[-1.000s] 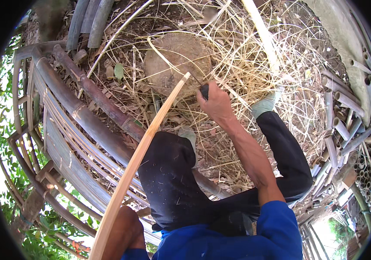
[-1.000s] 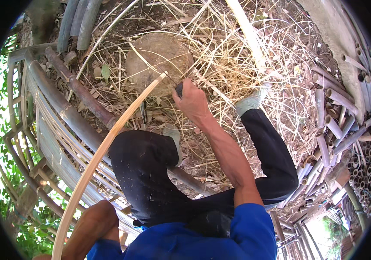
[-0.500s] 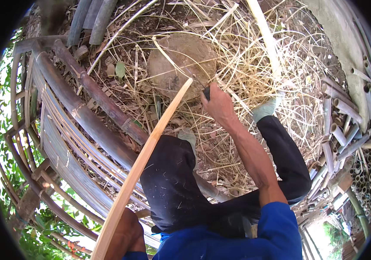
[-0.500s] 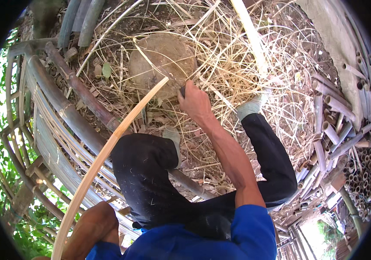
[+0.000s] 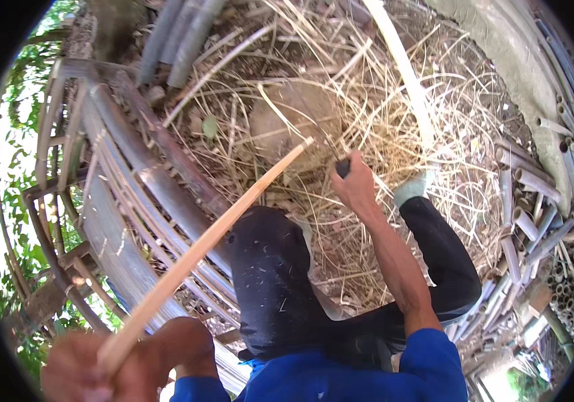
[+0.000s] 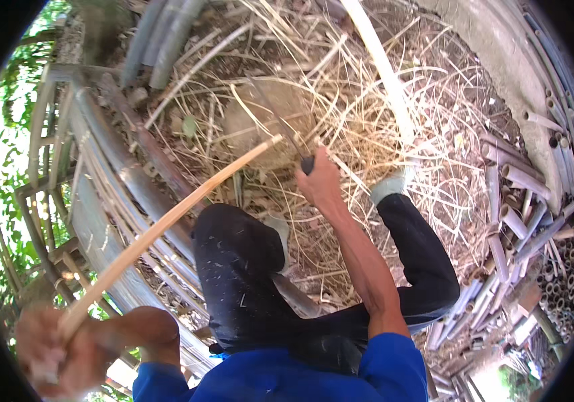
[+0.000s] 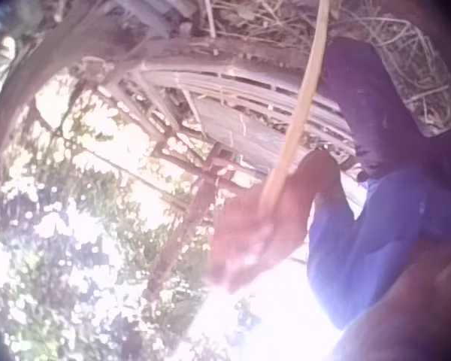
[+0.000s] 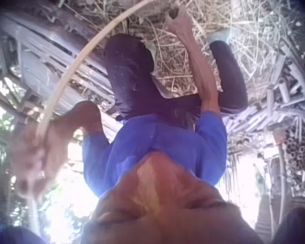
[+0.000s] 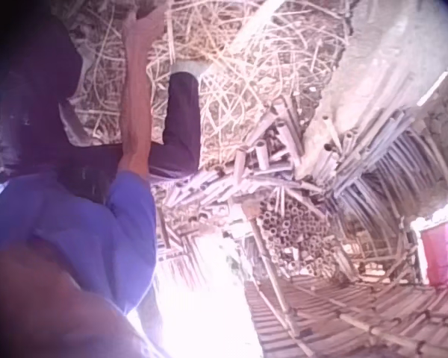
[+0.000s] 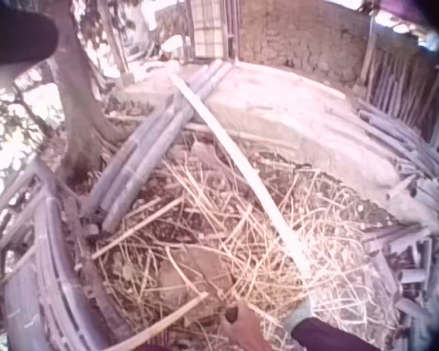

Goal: The person thins a long bamboo strip by repeatedly scraping it with a blade, working on one section at a time.

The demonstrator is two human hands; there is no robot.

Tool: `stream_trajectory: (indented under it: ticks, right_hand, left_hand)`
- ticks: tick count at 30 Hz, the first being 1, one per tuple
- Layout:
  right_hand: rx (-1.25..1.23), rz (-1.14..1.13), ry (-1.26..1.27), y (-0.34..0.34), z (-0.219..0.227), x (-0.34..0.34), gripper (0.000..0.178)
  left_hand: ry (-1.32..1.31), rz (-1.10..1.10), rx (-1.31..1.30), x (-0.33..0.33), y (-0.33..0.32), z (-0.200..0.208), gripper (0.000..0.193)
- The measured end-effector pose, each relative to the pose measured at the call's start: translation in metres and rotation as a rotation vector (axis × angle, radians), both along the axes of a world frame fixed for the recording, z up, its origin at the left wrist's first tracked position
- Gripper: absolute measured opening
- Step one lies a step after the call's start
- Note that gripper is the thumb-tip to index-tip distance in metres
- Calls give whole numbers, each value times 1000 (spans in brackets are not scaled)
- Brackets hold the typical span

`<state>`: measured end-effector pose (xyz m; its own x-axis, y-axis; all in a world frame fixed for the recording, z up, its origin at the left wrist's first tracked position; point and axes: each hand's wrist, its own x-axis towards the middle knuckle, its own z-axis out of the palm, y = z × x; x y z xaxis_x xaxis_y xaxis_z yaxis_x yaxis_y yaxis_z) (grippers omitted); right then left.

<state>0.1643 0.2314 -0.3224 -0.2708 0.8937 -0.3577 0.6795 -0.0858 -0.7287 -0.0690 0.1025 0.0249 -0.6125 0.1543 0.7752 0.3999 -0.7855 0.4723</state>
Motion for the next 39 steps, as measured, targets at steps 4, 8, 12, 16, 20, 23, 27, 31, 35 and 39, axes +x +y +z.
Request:
stream_trajectory:
  ticks: [4,8,12,16,20,23,27,31,35,39]
  right_hand:
    - [178,-69,99,3,48,18,39]
    - [379,-165,104,15,99,39,34]
    - [375,-292,201,17,153,63,27]
    - [432,-320,272,0,181,91,24]
    - [431,-357,427,-20,196,108,30]
    - [449,-348,344,-31,210,124,31]
    - [489,-320,264,-43,224,121,35]
    - [420,-246,411,-52,234,117,41]
    - [386,-233,314,-63,227,115,51]
    - [369,-37,228,-91,241,93,55]
  left_hand:
    - [-1,-151,-255,-37,-1,34,31]
    - [12,134,-370,-75,56,113,22]
    - [247,204,-524,-74,79,176,31]
    - [273,319,-475,-33,72,182,40]
    - [341,456,-415,-30,52,216,35]
    - [358,295,-692,1,31,204,30]
    - [280,-139,-1046,22,-7,124,22]
    - [61,-325,-1118,46,-37,33,23]
    - [-275,-622,-1296,74,-65,-20,29]
    - [-408,-756,-1379,92,-85,-38,34]
